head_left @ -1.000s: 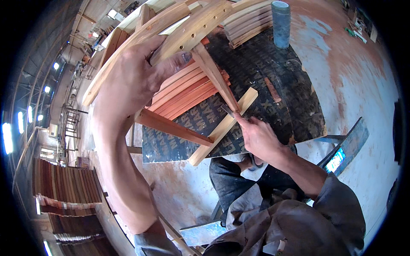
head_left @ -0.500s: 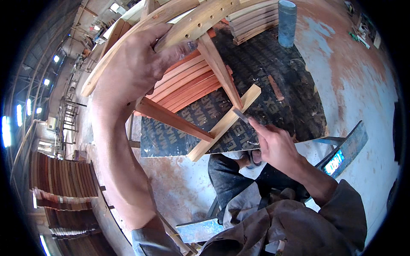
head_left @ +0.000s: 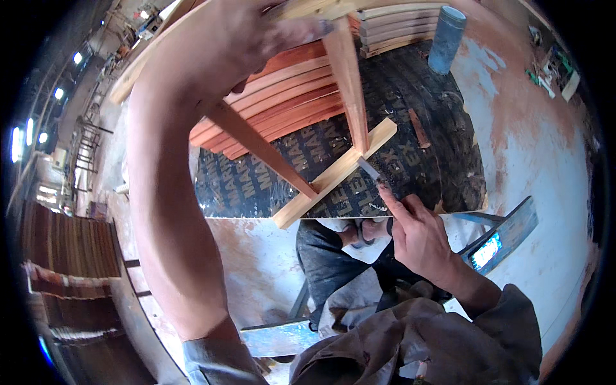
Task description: The person assembles wooden chair frames by inserting dowels into pre-drilled holes and tapping them with a hammer. They repeatedly pick up frames, align the joints, and secure the connections before placing the assembled units aside.
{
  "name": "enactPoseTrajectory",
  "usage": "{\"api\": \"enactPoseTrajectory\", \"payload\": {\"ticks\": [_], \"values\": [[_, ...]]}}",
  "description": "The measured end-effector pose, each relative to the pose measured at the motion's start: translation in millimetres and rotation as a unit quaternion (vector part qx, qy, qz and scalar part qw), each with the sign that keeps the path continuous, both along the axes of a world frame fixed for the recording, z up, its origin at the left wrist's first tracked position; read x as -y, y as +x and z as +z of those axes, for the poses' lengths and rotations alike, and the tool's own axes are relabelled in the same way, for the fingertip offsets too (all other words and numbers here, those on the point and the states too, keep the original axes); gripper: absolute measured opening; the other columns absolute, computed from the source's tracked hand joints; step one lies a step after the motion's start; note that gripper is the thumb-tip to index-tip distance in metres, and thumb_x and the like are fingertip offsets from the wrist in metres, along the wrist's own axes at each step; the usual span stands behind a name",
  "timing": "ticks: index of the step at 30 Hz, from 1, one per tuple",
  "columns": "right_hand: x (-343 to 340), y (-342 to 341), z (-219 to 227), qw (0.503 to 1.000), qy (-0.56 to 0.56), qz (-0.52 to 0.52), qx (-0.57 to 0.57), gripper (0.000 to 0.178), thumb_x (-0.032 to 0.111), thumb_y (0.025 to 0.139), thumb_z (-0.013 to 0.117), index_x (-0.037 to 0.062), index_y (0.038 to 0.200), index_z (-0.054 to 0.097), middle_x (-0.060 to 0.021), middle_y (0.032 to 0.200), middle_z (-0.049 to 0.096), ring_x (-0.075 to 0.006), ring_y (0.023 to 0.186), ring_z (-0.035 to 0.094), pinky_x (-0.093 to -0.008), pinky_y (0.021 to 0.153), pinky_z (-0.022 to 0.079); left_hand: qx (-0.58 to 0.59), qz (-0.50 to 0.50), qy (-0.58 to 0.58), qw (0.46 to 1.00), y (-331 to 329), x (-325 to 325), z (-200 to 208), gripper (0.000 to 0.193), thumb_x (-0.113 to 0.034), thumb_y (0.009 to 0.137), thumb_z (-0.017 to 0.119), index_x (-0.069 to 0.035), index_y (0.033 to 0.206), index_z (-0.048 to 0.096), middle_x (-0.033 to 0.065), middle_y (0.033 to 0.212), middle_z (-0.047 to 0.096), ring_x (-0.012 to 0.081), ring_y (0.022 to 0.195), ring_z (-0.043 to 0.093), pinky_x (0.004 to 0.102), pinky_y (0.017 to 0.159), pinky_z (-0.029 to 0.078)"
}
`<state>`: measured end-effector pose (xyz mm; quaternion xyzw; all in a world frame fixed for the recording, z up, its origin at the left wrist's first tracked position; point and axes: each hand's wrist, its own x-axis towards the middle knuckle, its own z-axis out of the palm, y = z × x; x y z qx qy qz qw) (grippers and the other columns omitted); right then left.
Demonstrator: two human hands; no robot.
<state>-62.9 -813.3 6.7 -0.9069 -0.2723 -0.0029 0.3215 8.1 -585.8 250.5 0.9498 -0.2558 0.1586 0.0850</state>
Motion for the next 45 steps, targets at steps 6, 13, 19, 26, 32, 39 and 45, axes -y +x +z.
{"api": "enactPoseTrajectory", "payload": {"ticks": [6,13,19,26,32,39,45], "values": [[-9.8,7.3,-7.4,0.995,-0.082,0.037,0.034,0.07,-0.004,0.089,0.058,0.0056,0.157,0.043,-0.0208,0.105,0.055,-0.0414,0.081,0.067,-0.0475,0.07,0.057,-0.048,0.074,0.03,0.996,15.1,-25.7,4.7,0.058,-0.051,0.102,0.059,-0.006,0.138,0.062,0.0235,0.105,0.073,0.0348,0.097,0.073,0.0461,0.088,0.057],[-23.0,21.8,-29.8,0.99,-0.12,0.013,0.079,0.07,-0.003,0.089,0.059,0.0062,0.156,0.044,-0.0185,0.105,0.057,-0.04,0.08,0.068,-0.0469,0.069,0.059,-0.13,0.046,0.059,0.989,21.3,-26.5,12.6,0.053,-0.044,0.106,0.055,0.001,0.133,0.064,0.0231,0.098,0.074,0.0335,0.093,0.073,0.0461,0.089,0.056],[-19.6,21.3,-28.8,0.985,-0.132,0.008,0.108,0.064,-0.002,0.09,0.058,0.008,0.153,0.049,-0.0152,0.101,0.06,-0.0373,0.075,0.07,-0.0457,0.064,0.059,-0.048,0.057,0.06,0.995,8.3,-31.2,-1.5,0.051,-0.044,0.108,0.05,-0.008,0.143,0.061,0.0219,0.108,0.075,0.0338,0.099,0.072,0.0449,0.101,0.053],[-19.0,30.6,-28.5,0.978,-0.161,0.037,0.129,0.086,0.028,0.079,0.083,0.0051,0.153,0.046,-0.0161,0.104,0.057,-0.036,0.078,0.071,-0.0446,0.066,0.06,-0.006,0.089,0.149,0.985,16.5,-29.4,-4.5,0.054,-0.046,0.109,0.046,-0.015,0.153,0.051,0.0219,0.107,0.075,0.0352,0.101,0.072,0.045,0.1,0.053],[-27.9,40.9,-44.2,0.97,-0.182,0.025,0.157,0.062,0.007,0.09,0.063,0.0061,0.15,0.049,-0.0173,0.103,0.058,-0.0365,0.076,0.071,-0.0455,0.063,0.06,-0.077,0.134,0.184,0.971,13.8,-17.6,10.1,0.056,-0.047,0.11,0.044,-0.018,0.157,0.046,0.0224,0.106,0.075,0.0337,0.104,0.072,0.0444,0.096,0.056],[-39.1,47.0,-39.8,0.977,-0.147,0.032,0.148,0.062,0.006,0.09,0.062,0.008,0.151,0.049,-0.0165,0.101,0.059,-0.0363,0.074,0.071,-0.0456,0.062,0.06,0.065,0.026,0.379,0.923,23.8,-30.8,2.9,0.051,-0.042,0.109,0.046,-0.021,0.157,0.047,0.0231,0.133,0.067,0.0348,0.123,0.066,0.047,0.105,0.052],[11.3,14.1,-37.9,0.977,-0.149,0.04,0.15,0.067,-0.001,0.089,0.061,0.0082,0.154,0.049,-0.0152,0.104,0.061,-0.0347,0.073,0.071,-0.0449,0.063,0.06,0.004,0.094,0.139,0.986,14.4,-31.3,-9.3,0.05,-0.04,0.109,0.047,-0.022,0.156,0.049,0.0217,0.129,0.07,0.0352,0.121,0.067,0.0474,0.107,0.05]]}}
